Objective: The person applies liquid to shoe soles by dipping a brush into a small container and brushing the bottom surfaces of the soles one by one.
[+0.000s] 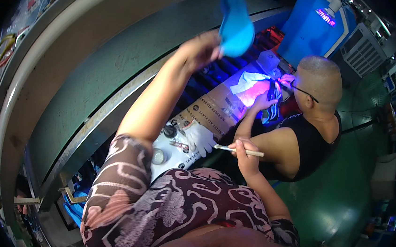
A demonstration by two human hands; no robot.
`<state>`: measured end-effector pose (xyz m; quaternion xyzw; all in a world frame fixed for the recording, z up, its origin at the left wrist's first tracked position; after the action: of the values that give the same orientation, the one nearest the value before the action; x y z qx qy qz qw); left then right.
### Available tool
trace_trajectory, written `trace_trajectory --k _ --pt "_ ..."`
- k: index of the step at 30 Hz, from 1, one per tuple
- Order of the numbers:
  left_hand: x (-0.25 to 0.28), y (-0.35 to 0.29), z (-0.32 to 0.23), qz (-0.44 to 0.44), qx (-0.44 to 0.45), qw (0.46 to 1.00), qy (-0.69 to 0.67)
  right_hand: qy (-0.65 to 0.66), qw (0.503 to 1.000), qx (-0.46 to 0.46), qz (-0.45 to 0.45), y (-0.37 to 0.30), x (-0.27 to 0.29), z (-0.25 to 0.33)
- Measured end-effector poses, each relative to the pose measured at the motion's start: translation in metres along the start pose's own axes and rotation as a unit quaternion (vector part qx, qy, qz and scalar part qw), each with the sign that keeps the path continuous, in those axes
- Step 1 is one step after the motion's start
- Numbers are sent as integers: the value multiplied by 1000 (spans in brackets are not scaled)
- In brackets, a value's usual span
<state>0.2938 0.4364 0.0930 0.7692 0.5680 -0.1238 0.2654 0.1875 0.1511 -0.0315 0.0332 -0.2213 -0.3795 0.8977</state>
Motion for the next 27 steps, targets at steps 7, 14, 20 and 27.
trace_trajectory --k 7,14,20,27 --pt "-26 37 -9 -186 -186 964 42 72 997 -2 -42 -2 8 -6" --pt "1 -284 64 -341 30 901 266 99 993 -20 68 9 -28 0" --pt "-35 -539 122 -583 271 518 565 95 983 -34 152 28 -48 18" --pt "-28 -613 176 -700 443 365 424 140 948 -49 282 49 -96 -21"
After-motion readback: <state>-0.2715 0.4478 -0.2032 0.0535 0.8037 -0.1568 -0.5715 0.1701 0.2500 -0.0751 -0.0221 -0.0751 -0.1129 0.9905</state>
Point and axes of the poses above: each hand's wrist, its own y-axis towards the middle knuckle, its own x-axis out of the back of the hand, z = x × y, the point moved 2 cm from there along y, towards the middle knuckle, and after that the axes turned 14 degrees about z, right-handed, at the moved point
